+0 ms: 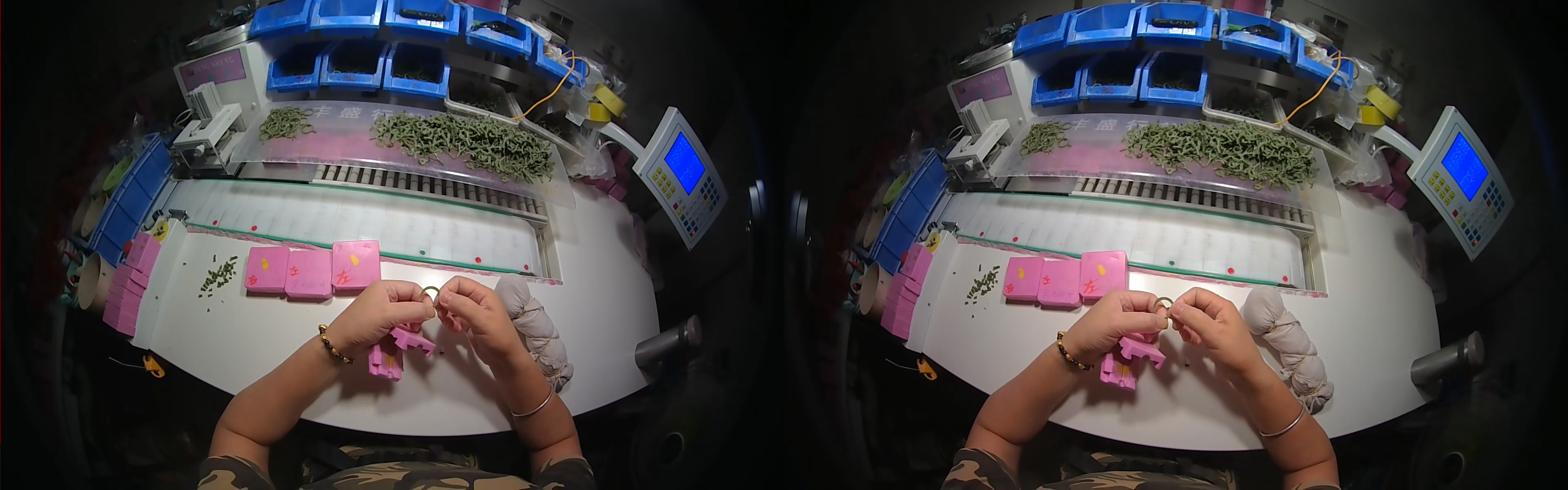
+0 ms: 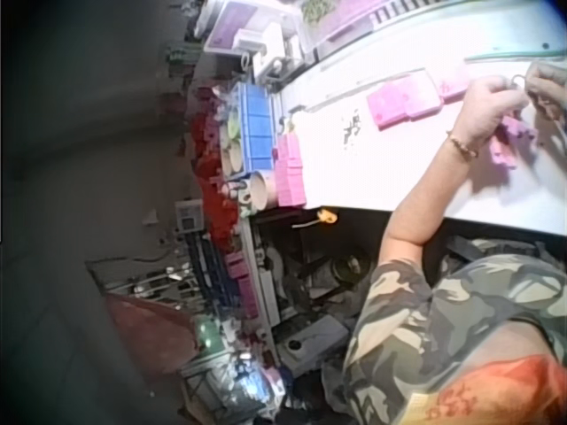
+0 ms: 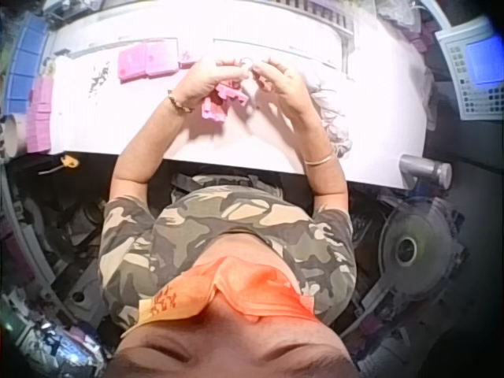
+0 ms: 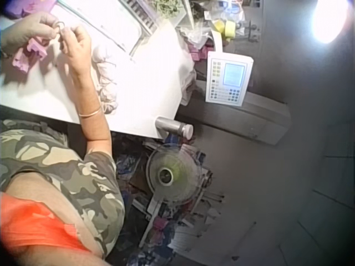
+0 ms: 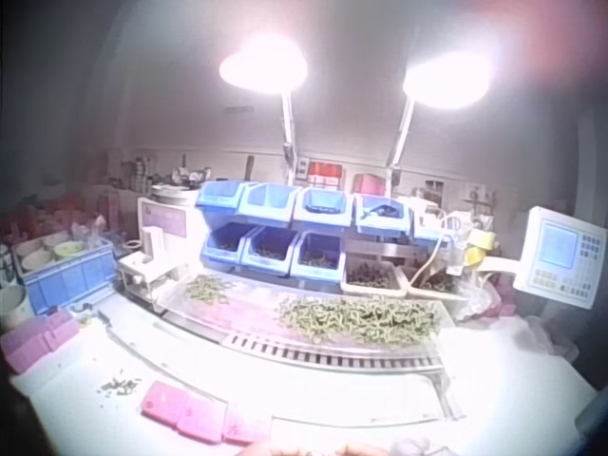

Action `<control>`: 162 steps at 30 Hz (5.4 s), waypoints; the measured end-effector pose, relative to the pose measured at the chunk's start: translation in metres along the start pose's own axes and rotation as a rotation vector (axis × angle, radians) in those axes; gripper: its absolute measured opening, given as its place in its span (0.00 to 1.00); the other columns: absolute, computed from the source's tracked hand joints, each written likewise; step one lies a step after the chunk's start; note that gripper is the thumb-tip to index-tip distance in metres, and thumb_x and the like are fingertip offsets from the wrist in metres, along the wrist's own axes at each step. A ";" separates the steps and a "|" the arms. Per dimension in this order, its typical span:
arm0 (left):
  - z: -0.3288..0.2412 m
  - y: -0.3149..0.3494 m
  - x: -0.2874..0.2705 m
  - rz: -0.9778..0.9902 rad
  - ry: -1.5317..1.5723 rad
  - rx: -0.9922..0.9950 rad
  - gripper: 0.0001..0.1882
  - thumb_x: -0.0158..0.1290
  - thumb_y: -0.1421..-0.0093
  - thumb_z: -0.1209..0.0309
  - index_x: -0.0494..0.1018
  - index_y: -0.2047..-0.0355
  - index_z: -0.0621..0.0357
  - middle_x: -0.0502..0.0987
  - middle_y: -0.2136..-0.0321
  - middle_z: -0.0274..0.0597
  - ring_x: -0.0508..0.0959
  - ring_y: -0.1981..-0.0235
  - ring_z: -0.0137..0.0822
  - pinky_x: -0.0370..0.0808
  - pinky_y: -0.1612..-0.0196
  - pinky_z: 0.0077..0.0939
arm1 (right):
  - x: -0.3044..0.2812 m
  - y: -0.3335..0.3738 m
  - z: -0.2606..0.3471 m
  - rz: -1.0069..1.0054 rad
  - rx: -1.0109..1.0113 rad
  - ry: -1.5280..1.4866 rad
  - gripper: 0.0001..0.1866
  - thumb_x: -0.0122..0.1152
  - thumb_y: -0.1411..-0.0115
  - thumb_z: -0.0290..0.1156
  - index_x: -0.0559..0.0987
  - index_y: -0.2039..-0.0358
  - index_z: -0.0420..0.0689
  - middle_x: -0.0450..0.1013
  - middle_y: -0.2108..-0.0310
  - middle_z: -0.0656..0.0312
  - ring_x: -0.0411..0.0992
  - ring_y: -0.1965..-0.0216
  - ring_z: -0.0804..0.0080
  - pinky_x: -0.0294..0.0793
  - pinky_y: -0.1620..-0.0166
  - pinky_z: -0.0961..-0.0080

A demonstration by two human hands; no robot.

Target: The person assembles small components into pink plastic housings by hand. They insert metal parts and multicolored wires into the housings, then press the components together and set the completed units on a table.

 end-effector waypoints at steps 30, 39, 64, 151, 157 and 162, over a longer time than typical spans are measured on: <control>-0.005 0.004 0.002 -0.274 -0.309 0.285 0.04 0.59 0.40 0.76 0.76 0.66 0.64 0.79 0.72 0.32 0.77 0.73 0.20 0.74 0.70 0.15 | 0.004 0.003 0.009 -0.107 -0.127 -0.031 0.09 0.60 0.37 0.24 0.77 0.56 0.40 0.73 0.64 0.69 0.66 0.68 0.87 0.66 0.67 0.90; -0.026 0.018 0.011 -0.409 -0.850 0.867 0.09 0.59 0.48 0.84 0.78 0.65 0.64 0.77 0.75 0.40 0.79 0.75 0.28 0.76 0.70 0.20 | 0.011 0.013 0.027 -0.188 -0.537 0.525 0.11 0.61 0.43 0.17 0.80 0.60 0.42 0.74 0.65 0.66 0.68 0.67 0.85 0.67 0.68 0.86; -0.023 0.014 0.008 -0.407 -0.769 0.778 0.09 0.58 0.45 0.83 0.78 0.62 0.64 0.78 0.72 0.42 0.80 0.71 0.31 0.76 0.67 0.22 | 0.006 0.007 0.016 -0.171 -0.415 0.246 0.09 0.58 0.39 0.17 0.80 0.58 0.38 0.76 0.62 0.64 0.72 0.65 0.83 0.71 0.63 0.87; 0.006 -0.009 0.055 -0.256 0.437 0.096 0.18 0.52 0.33 0.53 0.69 0.73 0.51 0.76 0.74 0.35 0.76 0.73 0.24 0.74 0.68 0.18 | 0.036 0.077 0.040 -0.174 -0.878 1.187 0.23 0.67 0.57 0.18 0.79 0.56 0.41 0.77 0.59 0.55 0.74 0.64 0.56 0.75 0.61 0.66; 0.014 -0.018 0.062 0.013 0.425 0.029 0.29 0.47 0.32 0.49 0.70 0.43 0.60 0.76 0.54 0.40 0.76 0.53 0.31 0.74 0.48 0.29 | 0.012 0.072 0.056 -0.259 -0.882 1.245 0.23 0.64 0.57 0.20 0.79 0.56 0.41 0.76 0.63 0.59 0.73 0.64 0.59 0.76 0.61 0.68; 0.005 -0.015 0.060 0.012 0.331 0.017 0.31 0.47 0.32 0.46 0.63 0.39 0.57 0.75 0.51 0.43 0.76 0.50 0.37 0.75 0.45 0.36 | 0.023 0.064 0.060 -0.287 -0.926 1.338 0.19 0.62 0.55 0.19 0.82 0.58 0.42 0.78 0.61 0.58 0.75 0.66 0.59 0.77 0.65 0.71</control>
Point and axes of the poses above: each hand's wrist, its own y-axis away from the middle knuckle, its own x-axis out of the palm, z = x × y, the point moved 5 cm from there along -y, towards the middle knuckle
